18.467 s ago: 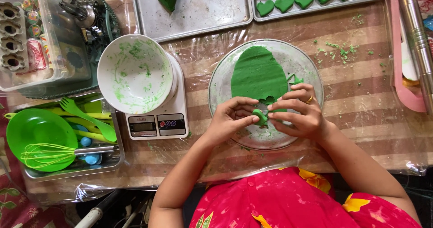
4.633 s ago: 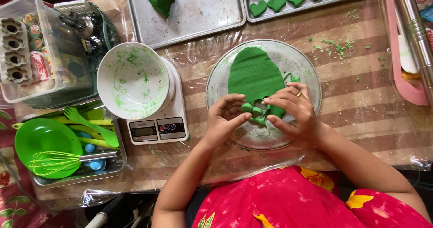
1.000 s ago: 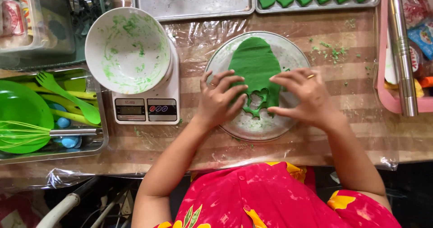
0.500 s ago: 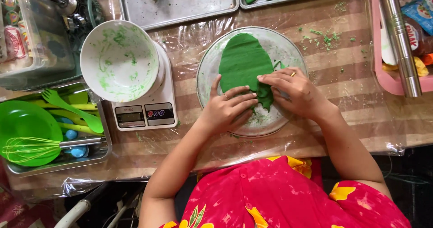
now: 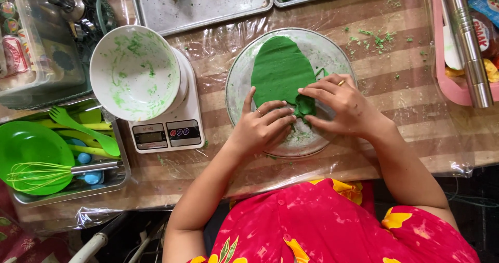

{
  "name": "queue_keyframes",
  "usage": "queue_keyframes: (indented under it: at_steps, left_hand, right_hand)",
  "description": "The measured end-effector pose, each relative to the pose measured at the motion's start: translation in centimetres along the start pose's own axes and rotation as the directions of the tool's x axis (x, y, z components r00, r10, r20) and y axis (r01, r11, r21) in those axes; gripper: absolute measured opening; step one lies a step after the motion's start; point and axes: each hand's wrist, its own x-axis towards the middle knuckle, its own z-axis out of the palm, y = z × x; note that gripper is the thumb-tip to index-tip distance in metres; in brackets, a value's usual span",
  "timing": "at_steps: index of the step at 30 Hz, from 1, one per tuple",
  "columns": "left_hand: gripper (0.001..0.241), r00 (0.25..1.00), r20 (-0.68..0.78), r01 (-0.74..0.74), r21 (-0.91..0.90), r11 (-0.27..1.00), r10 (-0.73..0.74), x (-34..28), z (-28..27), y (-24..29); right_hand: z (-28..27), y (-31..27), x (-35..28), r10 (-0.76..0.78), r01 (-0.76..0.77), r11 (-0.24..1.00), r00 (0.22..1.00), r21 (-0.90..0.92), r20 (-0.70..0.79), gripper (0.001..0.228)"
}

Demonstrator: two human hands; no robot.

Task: Using a heart-shaped cookie cutter to cut shapes out of green dough and placing them on a tray

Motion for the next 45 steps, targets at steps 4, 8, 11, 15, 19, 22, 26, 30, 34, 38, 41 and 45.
queue_keyframes:
  at_steps: [4,8,11,15,19,22,26,30,34,38,41,45]
  left_hand:
    - [0.013,1.0,-0.004,-0.003,-0.007,1.0,0.003,0.2,-0.1,0.0]
    - [0.014,1.0,-0.001,-0.008,-0.004,1.0,0.008,0.3,-0.1,0.1]
    - [0.014,1.0,-0.005,-0.016,-0.012,1.0,0.016,0.0,0.2,0.0]
    - [0.014,0.999,-0.001,-0.033,0.001,0.999,0.033,-0.2,0.5,0.1]
    - [0.014,1.0,-0.005,-0.03,0.002,1.0,0.03,-0.2,0.6,0.1]
    - [0.014,0.999,-0.004,-0.032,0.005,0.999,0.032,-0.3,0.7,0.0]
    - [0.014,0.999,0.007,-0.045,0.01,0.999,0.045,-0.2,0.5,0.0]
    - [0.014,0.999,0.024,-0.04,0.0,0.999,0.04,-0.2,0.5,0.0]
    - [0.014,0.999,0.025,-0.038,0.004,0.999,0.038,-0.1,0.4,0.1]
    - [0.013,0.999,0.018,-0.037,0.025,0.999,0.036,0.2,0.0,0.5]
    - [0.015,0.998,0.047,-0.04,0.06,0.997,0.037,0.1,0.0,0.8]
    - [0.023,0.996,0.081,-0.031,0.099,0.995,0.023,0.1,-0.1,1.3]
  right_hand:
    - [-0.4,-0.1,0.1,-0.005,0.005,1.0,1.0,0.002,0.019,0.047]
    - [-0.6,-0.2,0.0,-0.008,0.008,1.0,1.0,0.009,0.027,0.044]
    - [-0.6,-0.3,0.1,-0.008,0.007,1.0,1.0,0.016,0.028,0.044]
    - [-0.7,-0.3,0.0,-0.003,0.002,1.0,1.0,0.019,0.028,0.045]
    - [-0.7,-0.2,0.0,0.002,-0.003,1.0,0.999,0.019,0.042,0.046]
    - [-0.7,0.0,-0.1,0.002,-0.002,1.0,0.999,0.016,0.045,0.046]
    - [-0.8,0.0,-0.1,0.005,-0.006,1.0,0.998,0.019,0.055,0.047]
    - [-0.8,0.1,-0.1,0.011,-0.013,1.0,0.998,0.023,0.061,0.048]
    - [-0.9,0.0,-0.1,0.02,-0.022,0.999,0.998,0.028,0.063,0.051]
    - [-1.3,0.5,-0.4,0.055,-0.059,0.995,0.998,0.082,0.043,0.055]
    - [-1.9,1.2,-0.9,0.076,-0.076,0.997,0.997,0.012,0.028,0.045]
    - [-1.7,1.0,-0.8,0.061,-0.06,0.997,0.998,-0.039,0.03,0.039]
